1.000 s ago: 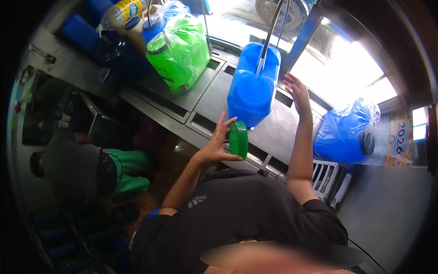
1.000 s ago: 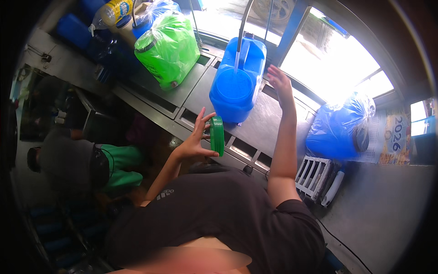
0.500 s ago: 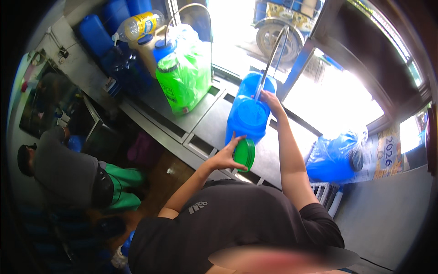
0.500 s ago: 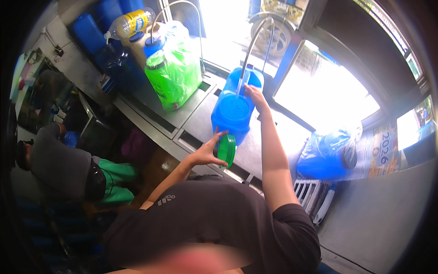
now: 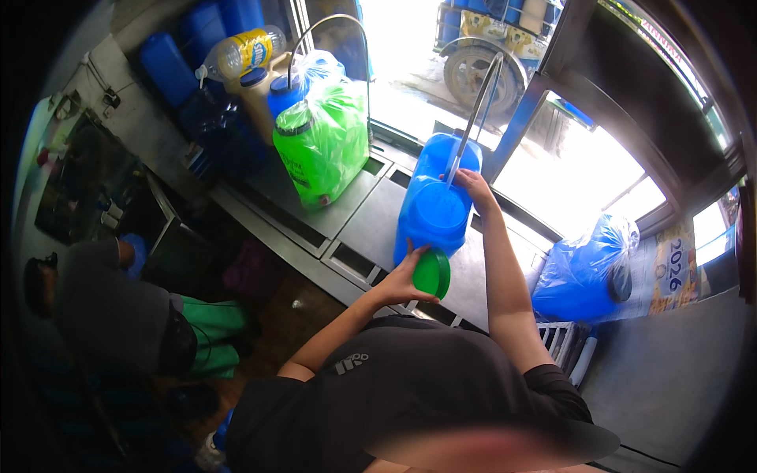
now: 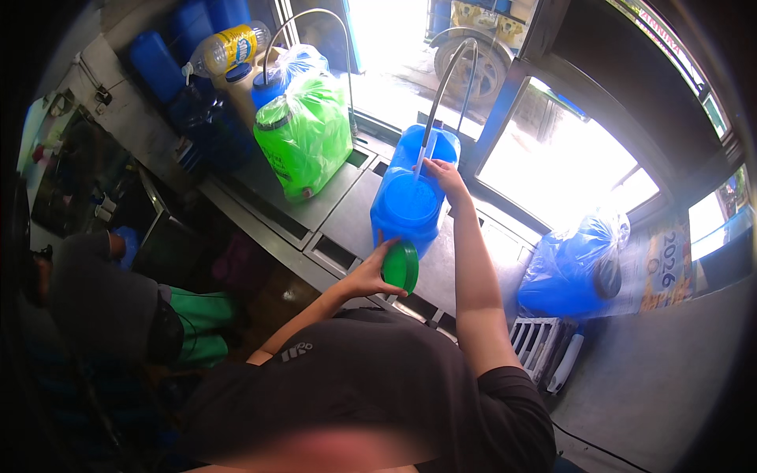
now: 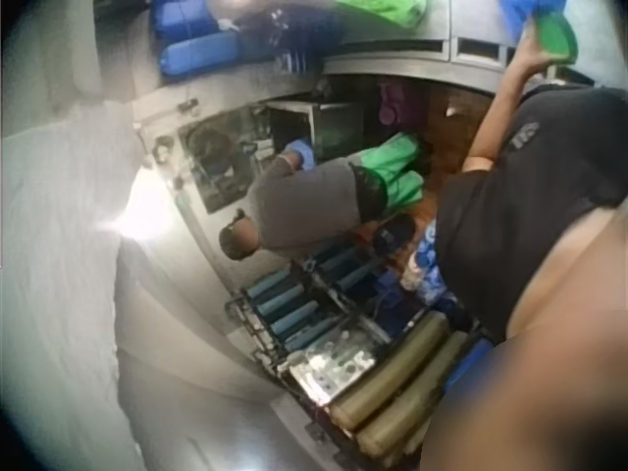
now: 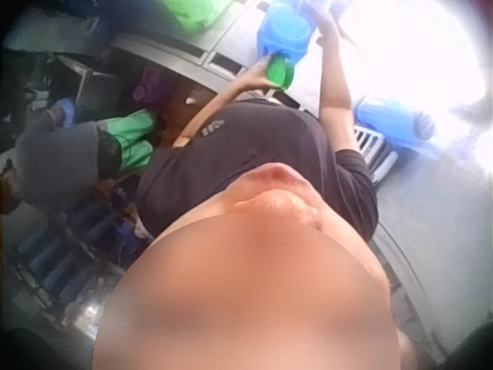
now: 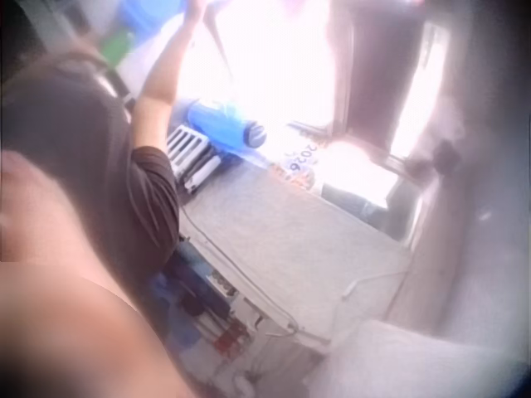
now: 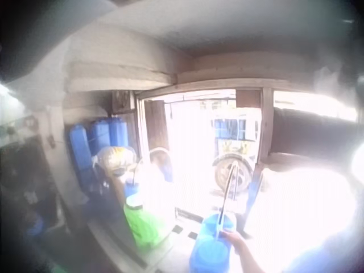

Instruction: The person fills a green plastic container with water from a tap, then seals it with a plastic bag and cap. They then fill a blue plastic container with water, seal it with a cap, and use a handheld sealing device to secure the cap. The person handles multiple containers and caps during the process.

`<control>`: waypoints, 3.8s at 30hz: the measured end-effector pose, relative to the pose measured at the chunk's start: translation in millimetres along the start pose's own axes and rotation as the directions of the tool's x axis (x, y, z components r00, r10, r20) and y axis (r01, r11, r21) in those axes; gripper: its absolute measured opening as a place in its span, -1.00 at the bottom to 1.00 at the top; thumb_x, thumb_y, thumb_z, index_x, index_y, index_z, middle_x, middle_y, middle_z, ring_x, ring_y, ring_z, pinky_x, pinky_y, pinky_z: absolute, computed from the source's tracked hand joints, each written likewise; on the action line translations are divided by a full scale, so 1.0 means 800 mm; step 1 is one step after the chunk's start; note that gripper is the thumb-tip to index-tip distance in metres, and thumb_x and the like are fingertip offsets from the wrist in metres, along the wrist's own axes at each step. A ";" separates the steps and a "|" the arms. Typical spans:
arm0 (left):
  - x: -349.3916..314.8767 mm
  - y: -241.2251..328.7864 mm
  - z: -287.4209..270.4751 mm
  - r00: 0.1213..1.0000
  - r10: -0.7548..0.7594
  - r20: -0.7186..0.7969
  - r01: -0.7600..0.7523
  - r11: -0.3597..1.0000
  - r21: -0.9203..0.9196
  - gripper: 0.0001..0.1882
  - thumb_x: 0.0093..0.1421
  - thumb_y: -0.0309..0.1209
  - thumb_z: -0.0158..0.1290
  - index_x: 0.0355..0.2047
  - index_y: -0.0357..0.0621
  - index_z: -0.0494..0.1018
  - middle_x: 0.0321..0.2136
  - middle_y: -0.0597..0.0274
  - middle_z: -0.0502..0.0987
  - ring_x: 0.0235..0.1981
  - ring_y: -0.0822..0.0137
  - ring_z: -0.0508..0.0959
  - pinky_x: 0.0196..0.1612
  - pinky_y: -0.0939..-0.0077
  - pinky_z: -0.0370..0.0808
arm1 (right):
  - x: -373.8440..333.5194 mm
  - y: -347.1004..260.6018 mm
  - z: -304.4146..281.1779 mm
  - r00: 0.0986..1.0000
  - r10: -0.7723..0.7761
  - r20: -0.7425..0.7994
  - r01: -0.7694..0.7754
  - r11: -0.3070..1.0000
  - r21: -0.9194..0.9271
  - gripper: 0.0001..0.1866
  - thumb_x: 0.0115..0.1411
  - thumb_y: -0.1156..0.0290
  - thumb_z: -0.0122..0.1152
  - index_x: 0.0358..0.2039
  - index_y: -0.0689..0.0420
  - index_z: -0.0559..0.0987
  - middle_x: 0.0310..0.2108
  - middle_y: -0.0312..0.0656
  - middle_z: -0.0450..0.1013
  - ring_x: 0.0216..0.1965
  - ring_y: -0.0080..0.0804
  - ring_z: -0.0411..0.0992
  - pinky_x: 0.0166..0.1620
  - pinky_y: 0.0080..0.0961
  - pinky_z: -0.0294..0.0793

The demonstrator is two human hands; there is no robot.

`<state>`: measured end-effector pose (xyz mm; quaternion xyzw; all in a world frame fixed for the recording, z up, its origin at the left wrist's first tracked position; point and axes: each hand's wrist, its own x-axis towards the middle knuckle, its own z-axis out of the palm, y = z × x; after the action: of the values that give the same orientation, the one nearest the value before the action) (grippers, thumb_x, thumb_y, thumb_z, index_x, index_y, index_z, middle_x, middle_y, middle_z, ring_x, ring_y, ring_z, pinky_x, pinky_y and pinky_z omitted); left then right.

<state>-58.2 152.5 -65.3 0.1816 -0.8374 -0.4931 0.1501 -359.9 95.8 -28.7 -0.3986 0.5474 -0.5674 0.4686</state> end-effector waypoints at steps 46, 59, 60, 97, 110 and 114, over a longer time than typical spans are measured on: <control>-0.012 -0.027 -0.018 0.980 -0.036 -0.196 -0.167 0.387 -0.907 0.00 0.08 -0.13 0.18 0.38 0.04 -0.20 0.22 0.12 0.16 0.27 0.18 0.21 0.27 0.16 0.23 | -0.123 0.079 0.071 0.731 -0.363 -0.578 0.533 0.832 0.152 -0.30 0.37 0.11 0.02 0.33 0.22 0.02 0.21 0.01 0.24 0.21 -0.33 0.20 0.29 -0.38 0.13; -0.021 -0.035 -0.042 0.976 -0.127 -0.175 -0.134 0.281 -0.950 -0.22 0.23 0.20 -0.06 0.24 -0.14 0.23 0.14 0.16 0.39 0.16 0.20 0.40 0.21 0.18 0.32 | -0.233 0.033 0.071 0.907 -0.154 -0.392 -0.054 0.880 -0.472 -0.74 0.26 0.28 0.19 -0.27 0.25 0.50 -0.44 -0.10 0.49 -0.37 -0.40 0.47 -0.35 -0.44 0.47; -0.021 -0.030 -0.045 0.975 -0.150 -0.164 -0.126 0.240 -0.963 -0.22 0.21 0.22 -0.06 0.23 -0.10 0.24 0.13 0.16 0.39 0.16 0.19 0.40 0.21 0.16 0.33 | -0.239 0.032 0.068 0.916 -0.064 -0.397 -0.124 0.894 -0.430 -0.71 0.29 0.27 0.14 -0.43 0.27 0.48 -0.62 -0.18 0.41 -0.55 -0.49 0.39 -0.46 -0.49 0.38; -0.006 -0.016 -0.060 0.923 -0.347 -0.165 -0.011 0.405 -0.914 -0.14 0.18 0.33 -0.15 0.28 -0.04 0.19 0.17 0.22 0.34 0.19 0.20 0.34 0.22 0.14 0.26 | 0.010 0.186 -0.132 0.825 0.293 -0.483 -0.049 0.889 0.456 -0.36 0.36 -0.03 -0.04 0.25 0.20 0.29 0.19 0.02 0.32 0.13 -0.16 0.38 0.10 -0.28 0.41; -0.021 -0.015 -0.047 0.917 -0.383 -0.114 0.075 0.445 -0.892 -0.02 0.09 0.35 -0.03 0.29 -0.14 0.13 0.17 0.16 0.34 0.16 0.23 0.38 0.19 0.24 0.33 | 0.142 0.204 -0.161 0.762 0.483 -0.431 -0.209 0.813 0.543 -0.35 0.32 -0.04 0.02 0.25 0.15 0.32 0.22 -0.02 0.32 0.20 -0.16 0.30 0.18 -0.25 0.31; -0.025 -0.013 -0.052 0.906 -0.415 -0.081 0.111 0.419 -0.901 0.00 0.08 0.34 -0.01 0.30 -0.16 0.12 0.17 0.15 0.34 0.17 0.22 0.38 0.20 0.24 0.34 | 0.145 0.208 -0.160 0.744 0.509 -0.433 -0.254 0.815 0.520 -0.35 0.31 -0.05 0.04 0.25 0.14 0.33 0.22 -0.03 0.31 0.23 -0.16 0.28 0.21 -0.24 0.27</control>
<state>-20.6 124.7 -56.4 0.2787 -0.3895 -0.8374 0.2634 -495.9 22.0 -212.2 0.0206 0.5917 -0.6521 0.4736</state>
